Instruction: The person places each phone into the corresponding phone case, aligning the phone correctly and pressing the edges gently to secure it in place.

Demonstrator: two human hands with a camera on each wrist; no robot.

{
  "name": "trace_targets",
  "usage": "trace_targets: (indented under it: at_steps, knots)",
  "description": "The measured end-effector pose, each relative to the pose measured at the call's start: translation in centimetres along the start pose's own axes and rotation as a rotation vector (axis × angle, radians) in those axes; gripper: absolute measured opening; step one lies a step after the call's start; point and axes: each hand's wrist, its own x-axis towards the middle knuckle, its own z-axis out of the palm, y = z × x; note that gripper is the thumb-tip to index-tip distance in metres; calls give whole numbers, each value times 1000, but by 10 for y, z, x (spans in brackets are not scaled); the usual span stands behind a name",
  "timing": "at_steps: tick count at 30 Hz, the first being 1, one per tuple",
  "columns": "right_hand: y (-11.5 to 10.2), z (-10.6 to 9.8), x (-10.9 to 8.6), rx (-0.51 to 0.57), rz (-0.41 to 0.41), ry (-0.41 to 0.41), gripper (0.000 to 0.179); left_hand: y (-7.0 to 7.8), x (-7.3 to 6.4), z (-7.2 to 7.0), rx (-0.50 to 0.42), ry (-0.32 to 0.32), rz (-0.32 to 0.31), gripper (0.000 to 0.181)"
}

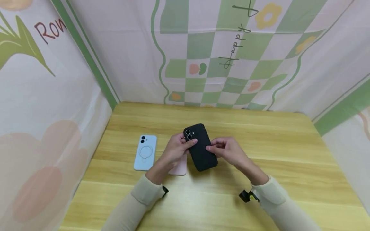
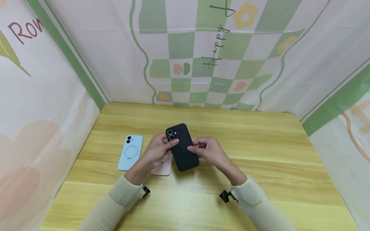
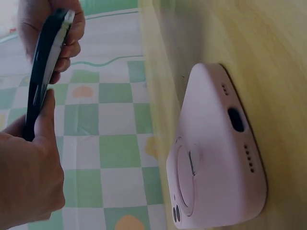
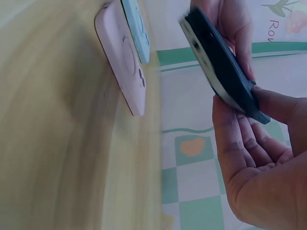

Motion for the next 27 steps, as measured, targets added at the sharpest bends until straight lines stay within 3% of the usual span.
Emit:
trace_targets:
  at_steps: [4, 15, 21, 27]
  knots:
    - [3, 3, -1, -18, -11, -3, 21, 2, -1, 0, -33, 69, 8, 32]
    - [10, 7, -2, 69, 19, -5, 24, 0, 0, -2, -60, 83, 18, 33]
    - [9, 6, -5, 43, 24, 4, 21, 1, -1, -3, -79, 51, 2, 34]
    - [5, 0, -9, 11, -11, -58, 23, 5, -3, -6, -86, -16, -48, 34]
